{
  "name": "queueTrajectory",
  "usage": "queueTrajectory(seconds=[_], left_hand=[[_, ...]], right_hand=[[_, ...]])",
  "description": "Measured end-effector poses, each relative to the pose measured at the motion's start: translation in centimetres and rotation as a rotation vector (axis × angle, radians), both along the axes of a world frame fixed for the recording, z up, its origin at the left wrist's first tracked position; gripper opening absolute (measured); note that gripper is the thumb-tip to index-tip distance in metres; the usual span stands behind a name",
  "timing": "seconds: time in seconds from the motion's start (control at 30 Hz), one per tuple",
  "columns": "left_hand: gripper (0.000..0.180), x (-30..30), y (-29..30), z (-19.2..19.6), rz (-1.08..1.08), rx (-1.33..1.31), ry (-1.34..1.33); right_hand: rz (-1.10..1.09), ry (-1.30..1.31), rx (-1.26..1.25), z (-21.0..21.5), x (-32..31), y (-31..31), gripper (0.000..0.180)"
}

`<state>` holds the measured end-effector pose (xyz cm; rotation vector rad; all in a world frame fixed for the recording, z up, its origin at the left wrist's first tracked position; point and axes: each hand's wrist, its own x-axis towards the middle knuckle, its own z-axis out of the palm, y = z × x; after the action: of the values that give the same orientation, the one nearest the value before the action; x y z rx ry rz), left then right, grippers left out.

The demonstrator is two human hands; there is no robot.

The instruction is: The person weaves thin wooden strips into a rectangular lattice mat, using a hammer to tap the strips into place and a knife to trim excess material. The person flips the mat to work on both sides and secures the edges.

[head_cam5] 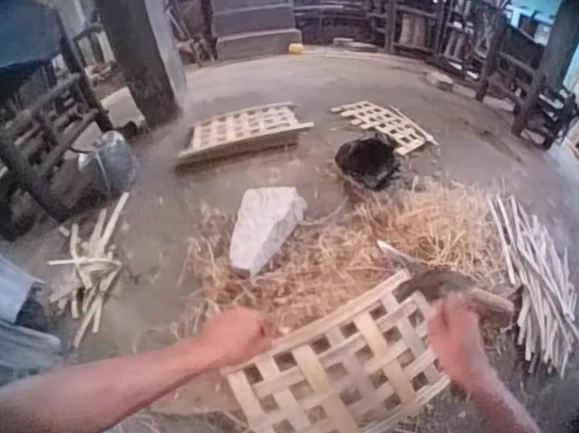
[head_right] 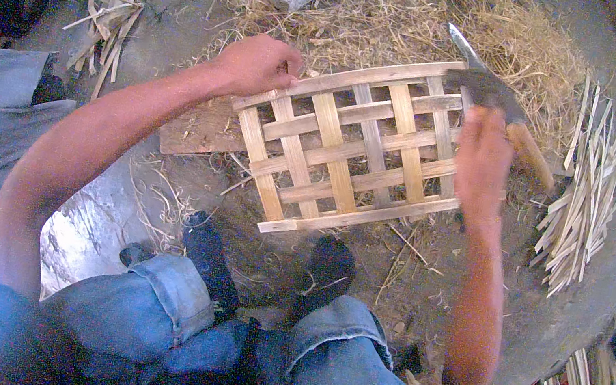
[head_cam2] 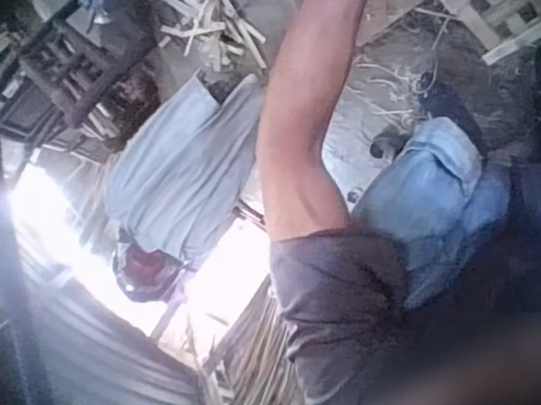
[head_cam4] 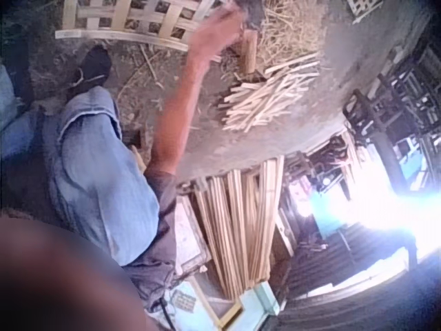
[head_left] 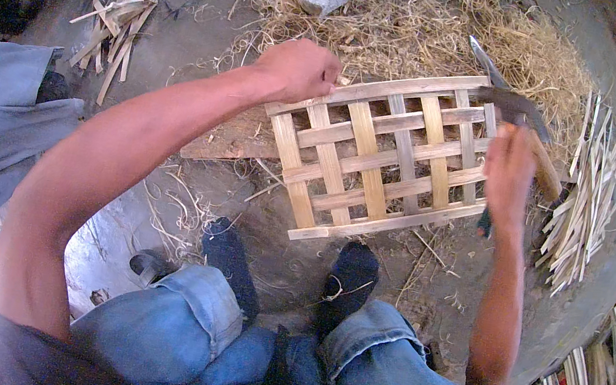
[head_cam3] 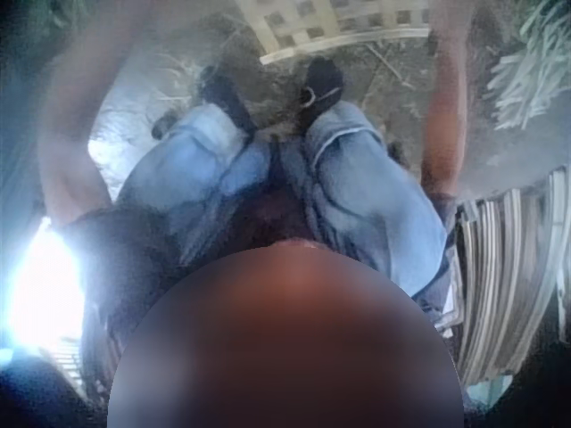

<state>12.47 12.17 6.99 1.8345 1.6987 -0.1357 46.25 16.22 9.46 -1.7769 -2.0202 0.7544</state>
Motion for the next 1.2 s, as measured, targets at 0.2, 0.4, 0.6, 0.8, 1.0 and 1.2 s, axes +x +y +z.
queueTrajectory(seconds=[0.2, 0.4, 0.6, 0.8, 1.0, 1.2], left_hand=[[0.031, -1.5, 0.1, -1.2, 0.037, -0.012, -0.051], [0.033, -1.5, -0.2, -2.1, 0.113, 0.044, -0.186], [0.035, -2.7, -0.8, -2.8, 0.158, -0.032, -0.293], [0.046, -1.8, -0.2, -2.2, 0.144, -0.056, -0.089], [0.050, -1.1, -0.1, -1.9, 0.212, -0.136, -0.049], [0.050, -0.7, -0.5, -2.5, 0.220, -0.059, -0.065]], right_hand=[[0.379, 0.050, -0.012, -1.3, -6.9, -4.9, 0.023], [0.458, -0.068, 0.013, -2.6, -9.9, -5.2, 0.021], [0.472, -0.177, -0.042, -2.4, -10.7, -4.9, 0.021], [0.484, -0.180, -0.033, -1.8, -10.7, -4.3, 0.021], [0.465, -0.186, -0.096, -1.4, -10.7, -4.0, 0.021], [0.591, -0.189, 0.000, 0.6, -11.9, -2.2, 0.020]])
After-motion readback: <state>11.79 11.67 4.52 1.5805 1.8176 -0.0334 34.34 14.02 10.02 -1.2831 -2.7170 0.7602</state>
